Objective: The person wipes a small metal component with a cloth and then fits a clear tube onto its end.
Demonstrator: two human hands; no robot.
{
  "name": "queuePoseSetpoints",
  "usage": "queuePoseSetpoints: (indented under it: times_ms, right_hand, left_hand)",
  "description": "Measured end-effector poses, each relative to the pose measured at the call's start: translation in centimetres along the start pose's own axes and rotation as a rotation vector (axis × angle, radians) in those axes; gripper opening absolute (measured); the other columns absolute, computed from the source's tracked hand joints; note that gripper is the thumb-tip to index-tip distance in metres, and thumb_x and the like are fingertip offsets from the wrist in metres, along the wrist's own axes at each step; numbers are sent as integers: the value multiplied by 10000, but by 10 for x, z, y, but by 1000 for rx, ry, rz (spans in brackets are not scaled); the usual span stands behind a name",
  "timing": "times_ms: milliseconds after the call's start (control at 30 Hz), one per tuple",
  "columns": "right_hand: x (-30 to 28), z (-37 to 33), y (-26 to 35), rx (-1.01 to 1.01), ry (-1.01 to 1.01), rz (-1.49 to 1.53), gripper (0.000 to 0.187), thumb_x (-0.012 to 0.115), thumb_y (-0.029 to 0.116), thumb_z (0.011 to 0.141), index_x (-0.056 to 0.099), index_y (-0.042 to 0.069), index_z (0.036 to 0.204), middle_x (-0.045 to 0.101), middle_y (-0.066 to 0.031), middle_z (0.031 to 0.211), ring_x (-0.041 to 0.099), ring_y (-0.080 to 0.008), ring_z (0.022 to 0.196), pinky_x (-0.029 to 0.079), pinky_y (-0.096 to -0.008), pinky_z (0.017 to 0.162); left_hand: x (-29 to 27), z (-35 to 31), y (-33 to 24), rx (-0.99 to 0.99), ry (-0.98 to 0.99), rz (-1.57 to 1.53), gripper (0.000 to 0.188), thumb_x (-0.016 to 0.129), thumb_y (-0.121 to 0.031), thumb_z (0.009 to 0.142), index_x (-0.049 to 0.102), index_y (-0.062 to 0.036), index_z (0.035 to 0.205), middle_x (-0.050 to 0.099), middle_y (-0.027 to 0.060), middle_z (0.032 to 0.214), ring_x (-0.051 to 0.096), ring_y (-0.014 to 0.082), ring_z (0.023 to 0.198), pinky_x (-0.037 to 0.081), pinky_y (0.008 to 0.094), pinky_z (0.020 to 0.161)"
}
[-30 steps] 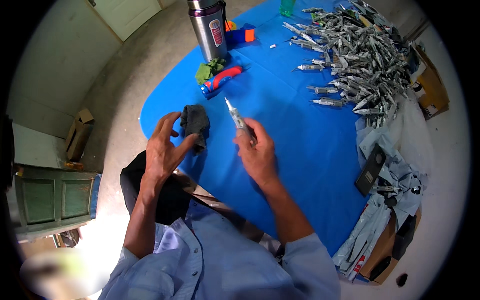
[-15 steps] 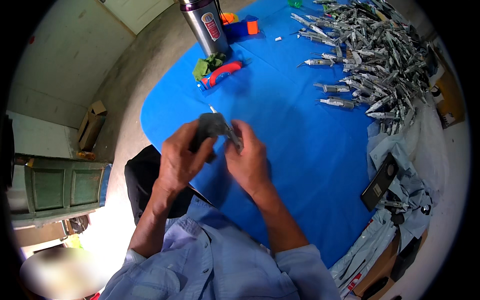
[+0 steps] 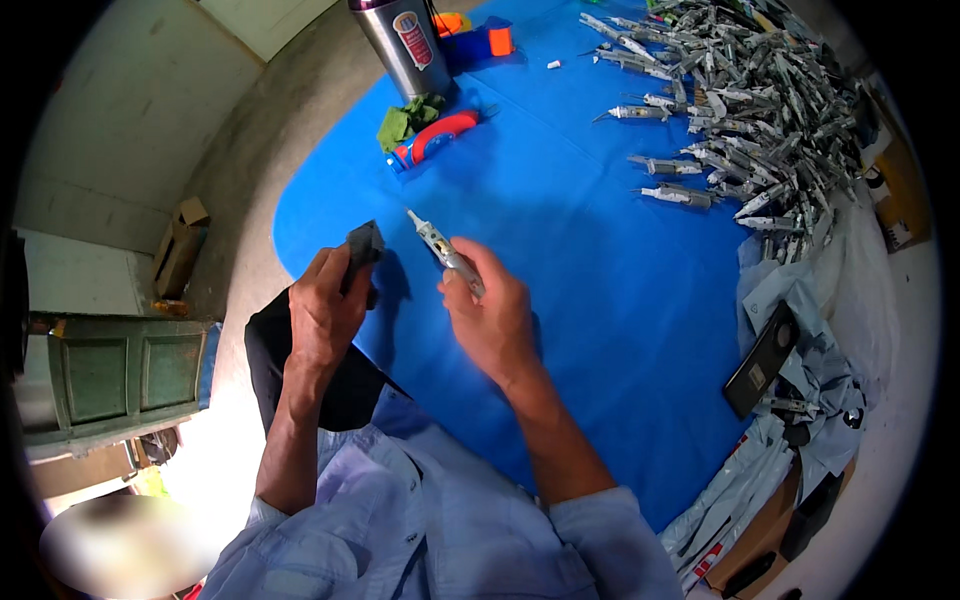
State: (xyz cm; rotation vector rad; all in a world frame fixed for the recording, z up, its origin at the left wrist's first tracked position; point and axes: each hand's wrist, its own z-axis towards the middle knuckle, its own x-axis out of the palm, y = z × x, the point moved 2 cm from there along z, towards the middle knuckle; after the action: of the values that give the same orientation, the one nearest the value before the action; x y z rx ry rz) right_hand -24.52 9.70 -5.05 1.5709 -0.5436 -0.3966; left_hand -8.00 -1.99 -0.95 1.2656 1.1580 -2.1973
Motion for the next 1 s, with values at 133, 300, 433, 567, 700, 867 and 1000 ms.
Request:
queuePoseSetpoints:
  times_ms: [133,300,433,567,700,867,1000]
  right_hand:
    - [-1,7,-8,-160,28,-61,334,613,91,956,616,-20,1271,719,-171,1004,727,-166,849,575,-323,745]
    - [-9,7,-5,-130,129,-104,357,565,98,975,602,-30,1306,718,-161,1036,719,-168,859,582,-314,739]
    - [-7,6,14,59,210,39,374,542,108,991,586,-36,1334,713,-133,1076,714,-165,862,580,-282,705]
    - [-9,9,16,55,173,102,385,522,124,998,578,-36,1345,703,-115,1108,705,-155,847,569,-267,686]
    - [-11,12,6,47,212,209,398,477,100,991,578,-49,1346,698,-118,1125,702,-158,849,576,-287,701]
    - [-14,12,8,22,289,173,417,440,76,986,572,-77,1351,694,-138,1130,712,-170,868,580,-295,706]
    - [-12,11,17,83,275,168,419,433,80,990,573,-73,1354,696,-137,1114,720,-178,873,581,-294,705]
  left_hand:
    - [4,-11,-43,254,7,-71,260,745,-13,838,679,-50,1086,665,137,896,695,313,722,550,398,594]
    - [19,-2,-51,289,63,-13,322,733,-10,816,674,-66,1127,650,122,897,683,340,752,546,424,603]
    - [20,18,-23,235,-68,87,250,691,-45,852,636,-85,1092,605,122,837,666,338,718,536,442,584]
    - [6,20,-30,95,-26,-56,129,698,-16,901,683,-30,1029,652,138,831,705,288,673,540,383,564]
    - [14,-10,-61,329,64,-37,262,740,-25,841,677,-49,1094,645,125,860,684,316,682,540,403,563]
    - [22,-5,-52,239,26,0,267,742,-33,826,663,-48,1081,633,125,860,665,348,687,534,425,579]
    - [15,15,-27,169,-9,76,167,723,-46,848,641,-54,994,627,133,836,658,355,677,517,435,565]
